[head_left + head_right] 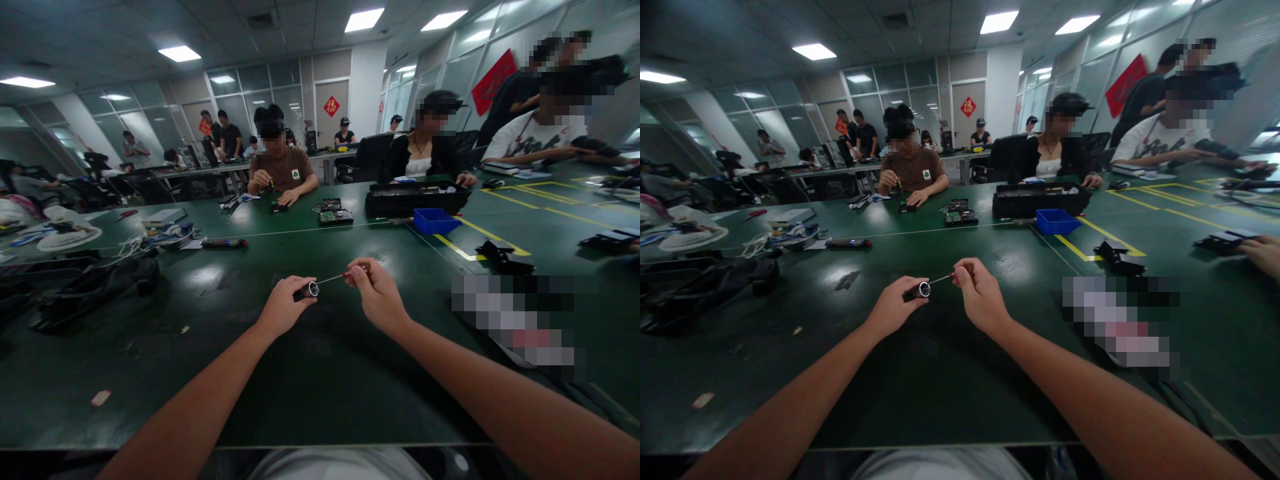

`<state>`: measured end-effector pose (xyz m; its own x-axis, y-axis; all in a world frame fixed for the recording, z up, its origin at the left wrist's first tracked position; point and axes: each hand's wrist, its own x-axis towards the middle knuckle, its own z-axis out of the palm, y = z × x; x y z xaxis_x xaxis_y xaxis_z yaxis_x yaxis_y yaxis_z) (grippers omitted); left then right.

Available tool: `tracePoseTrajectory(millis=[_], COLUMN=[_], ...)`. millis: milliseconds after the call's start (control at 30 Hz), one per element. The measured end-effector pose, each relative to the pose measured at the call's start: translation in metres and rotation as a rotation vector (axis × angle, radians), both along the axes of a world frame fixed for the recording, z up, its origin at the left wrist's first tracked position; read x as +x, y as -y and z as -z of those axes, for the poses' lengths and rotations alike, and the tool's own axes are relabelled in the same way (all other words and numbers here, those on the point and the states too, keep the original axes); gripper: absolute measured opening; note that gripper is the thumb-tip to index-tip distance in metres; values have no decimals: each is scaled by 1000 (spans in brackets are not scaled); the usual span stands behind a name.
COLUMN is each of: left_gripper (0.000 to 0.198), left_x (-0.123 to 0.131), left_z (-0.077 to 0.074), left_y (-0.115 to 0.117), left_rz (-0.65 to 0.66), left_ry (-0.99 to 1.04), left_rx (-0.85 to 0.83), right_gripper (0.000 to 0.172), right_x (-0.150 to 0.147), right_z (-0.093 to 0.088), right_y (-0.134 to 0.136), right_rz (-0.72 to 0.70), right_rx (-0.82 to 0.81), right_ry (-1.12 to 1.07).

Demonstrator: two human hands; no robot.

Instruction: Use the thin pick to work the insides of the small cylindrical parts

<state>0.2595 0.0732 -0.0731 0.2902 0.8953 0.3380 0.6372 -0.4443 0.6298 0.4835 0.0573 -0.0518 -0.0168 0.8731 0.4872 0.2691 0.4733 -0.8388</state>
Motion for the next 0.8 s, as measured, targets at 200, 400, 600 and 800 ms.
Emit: tracePoseTrajectory(millis=[200, 400, 600, 800], left_gripper=[43, 43, 42, 40], left_x=[2, 1, 1, 2], left_z=[-1, -1, -2, -4], left_y=[0, 0, 1, 2], left_rz=[1, -18, -21, -27], left_ry=[-16, 17, 27, 76], left_rx=[-13, -36, -54, -68], right_gripper=[21, 21, 20, 20], right_x=[0, 2, 2, 2], right_z=[3, 1, 0, 1], right_y=[-2, -2, -1, -1], right_rz=[15, 49, 70, 69], right_rx=[0, 10, 18, 20], right_ry=[101, 129, 136, 113])
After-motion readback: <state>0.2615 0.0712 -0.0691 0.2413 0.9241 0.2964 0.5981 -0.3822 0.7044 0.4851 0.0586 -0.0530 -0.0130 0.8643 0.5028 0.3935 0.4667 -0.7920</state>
